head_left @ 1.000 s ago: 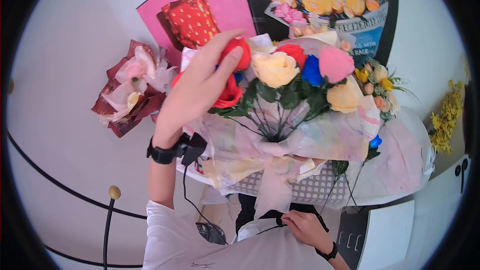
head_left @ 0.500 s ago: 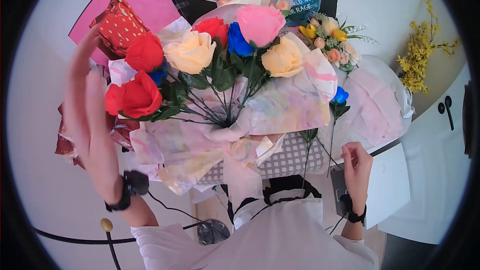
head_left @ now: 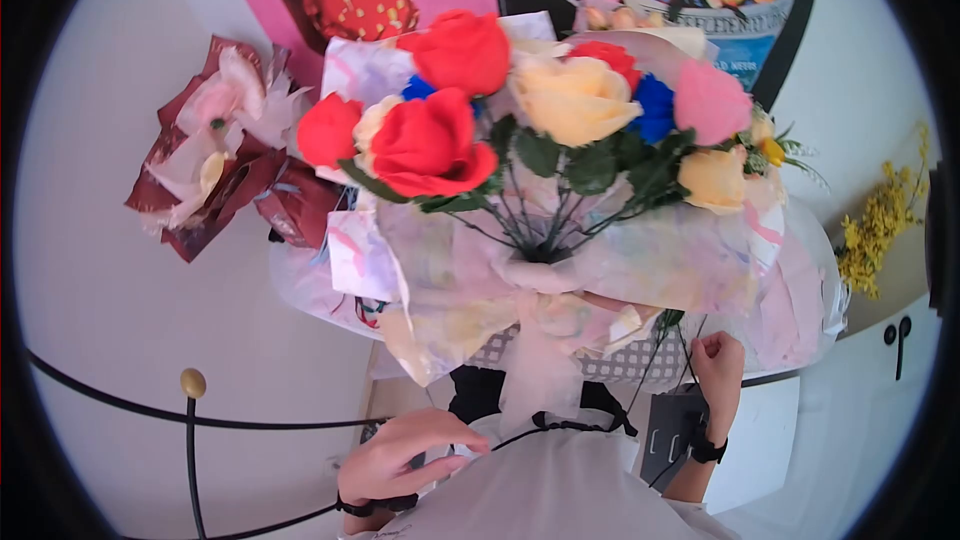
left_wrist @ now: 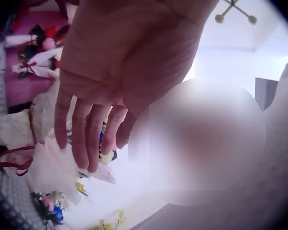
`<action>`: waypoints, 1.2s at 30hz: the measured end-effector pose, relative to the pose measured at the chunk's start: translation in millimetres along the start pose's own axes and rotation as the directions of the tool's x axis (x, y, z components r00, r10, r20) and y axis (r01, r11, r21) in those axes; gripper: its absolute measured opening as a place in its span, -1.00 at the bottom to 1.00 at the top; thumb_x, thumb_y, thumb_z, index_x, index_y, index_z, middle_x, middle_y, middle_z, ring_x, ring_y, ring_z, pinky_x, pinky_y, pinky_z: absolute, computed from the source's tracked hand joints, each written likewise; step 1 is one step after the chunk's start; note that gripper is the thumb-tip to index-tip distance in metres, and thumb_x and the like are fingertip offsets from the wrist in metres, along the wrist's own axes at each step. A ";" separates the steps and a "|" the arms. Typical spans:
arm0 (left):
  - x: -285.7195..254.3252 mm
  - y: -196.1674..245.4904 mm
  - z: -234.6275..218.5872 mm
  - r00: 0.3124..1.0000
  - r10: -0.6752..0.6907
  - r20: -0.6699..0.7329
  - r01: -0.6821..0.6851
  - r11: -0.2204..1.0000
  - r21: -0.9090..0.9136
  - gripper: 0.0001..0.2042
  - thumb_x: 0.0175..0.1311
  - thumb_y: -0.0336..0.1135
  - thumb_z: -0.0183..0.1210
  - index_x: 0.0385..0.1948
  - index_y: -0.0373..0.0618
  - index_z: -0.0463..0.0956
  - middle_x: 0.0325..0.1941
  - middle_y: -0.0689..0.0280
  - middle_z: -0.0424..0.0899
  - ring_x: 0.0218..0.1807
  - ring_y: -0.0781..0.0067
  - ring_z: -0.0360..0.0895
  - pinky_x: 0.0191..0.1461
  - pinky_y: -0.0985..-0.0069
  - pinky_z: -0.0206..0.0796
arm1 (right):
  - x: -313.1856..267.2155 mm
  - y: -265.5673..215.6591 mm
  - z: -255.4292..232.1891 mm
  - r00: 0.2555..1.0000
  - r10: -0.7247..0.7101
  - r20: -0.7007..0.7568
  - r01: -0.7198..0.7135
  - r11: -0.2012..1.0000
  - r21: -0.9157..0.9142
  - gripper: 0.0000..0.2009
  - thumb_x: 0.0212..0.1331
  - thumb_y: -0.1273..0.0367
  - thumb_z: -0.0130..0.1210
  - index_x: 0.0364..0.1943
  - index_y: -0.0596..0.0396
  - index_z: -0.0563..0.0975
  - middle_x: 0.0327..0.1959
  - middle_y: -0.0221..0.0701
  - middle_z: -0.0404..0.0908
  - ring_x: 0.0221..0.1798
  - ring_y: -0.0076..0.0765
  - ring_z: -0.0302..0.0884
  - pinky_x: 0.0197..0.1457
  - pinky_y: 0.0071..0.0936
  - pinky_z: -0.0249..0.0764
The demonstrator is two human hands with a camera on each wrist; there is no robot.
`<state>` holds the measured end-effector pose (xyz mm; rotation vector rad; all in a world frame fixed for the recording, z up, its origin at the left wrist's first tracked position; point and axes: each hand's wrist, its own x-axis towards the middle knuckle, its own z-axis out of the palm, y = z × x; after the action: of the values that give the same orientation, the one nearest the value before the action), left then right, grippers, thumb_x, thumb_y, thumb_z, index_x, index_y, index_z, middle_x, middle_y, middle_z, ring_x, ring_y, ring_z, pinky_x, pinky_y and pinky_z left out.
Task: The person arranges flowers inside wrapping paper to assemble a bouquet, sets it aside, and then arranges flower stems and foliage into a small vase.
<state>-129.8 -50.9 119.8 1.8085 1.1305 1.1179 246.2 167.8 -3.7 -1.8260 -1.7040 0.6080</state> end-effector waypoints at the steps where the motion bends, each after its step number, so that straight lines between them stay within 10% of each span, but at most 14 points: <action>1: -7.7 -4.0 3.0 0.996 -0.090 -0.030 0.088 0.995 -0.047 -0.72 0.26 -0.56 0.25 0.01 -0.27 0.60 -0.09 0.20 0.75 -0.12 0.22 0.68 -0.03 0.37 0.50 | 2.4 3.7 2.4 1.000 -0.015 -0.007 0.015 1.000 0.000 -0.82 0.07 0.43 0.29 -0.48 0.32 0.59 -0.66 -0.25 0.58 -0.59 -0.31 0.53 -0.43 -0.34 0.42; 4: -17.1 -9.4 4.8 0.973 -0.221 -0.074 0.210 0.969 -0.133 -0.70 0.31 -0.54 0.23 0.08 -0.22 0.58 -0.12 0.19 0.75 -0.11 0.28 0.69 -0.01 0.42 0.48 | 2.4 1.2 4.9 0.998 -0.048 -0.042 0.049 0.998 0.027 -0.87 0.02 0.49 0.25 -0.51 0.33 0.59 -0.68 -0.35 0.56 -0.61 -0.54 0.44 -0.50 -0.48 0.36; 16: -16.7 -28.0 -14.7 0.991 -0.127 0.038 0.131 0.986 -0.104 -0.60 0.37 -0.46 0.22 0.23 -0.19 0.47 -0.13 0.21 0.71 -0.11 0.28 0.66 0.00 0.37 0.47 | 7.3 -0.6 7.8 0.986 -0.102 -0.132 0.074 0.977 -0.198 -0.83 -0.15 0.45 0.25 -0.55 0.37 0.63 -0.62 -0.16 0.65 -0.54 -0.27 0.65 -0.36 -0.36 0.54; 26: -35.8 -36.0 -22.8 0.984 -0.178 -0.012 0.173 0.968 -0.181 -0.60 0.36 -0.50 0.21 0.23 -0.26 0.45 -0.09 0.20 0.72 -0.06 0.33 0.67 0.04 0.42 0.48 | 12.2 -2.1 -7.5 0.999 0.036 -0.026 -0.026 0.948 0.316 -0.93 0.05 0.59 0.14 -0.39 0.27 0.49 -0.55 -0.41 0.54 -0.61 -0.55 0.50 -0.52 -0.59 0.41; 36: -11.3 -24.5 -16.3 0.987 -0.132 0.089 0.144 0.978 -0.149 -0.62 0.39 -0.47 0.19 0.22 -0.23 0.46 -0.08 0.20 0.71 -0.08 0.30 0.68 0.01 0.41 0.49 | -3.3 -44.7 -45.5 0.933 -0.177 -0.315 0.329 0.777 0.536 -0.87 0.36 0.57 0.08 -0.20 0.13 0.35 -0.34 -0.36 0.51 -0.44 -0.56 0.52 -0.40 -0.61 0.48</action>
<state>-155.0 -50.6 100.8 1.6150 1.0747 1.0157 243.3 161.6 59.8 -1.1525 -1.3611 0.6618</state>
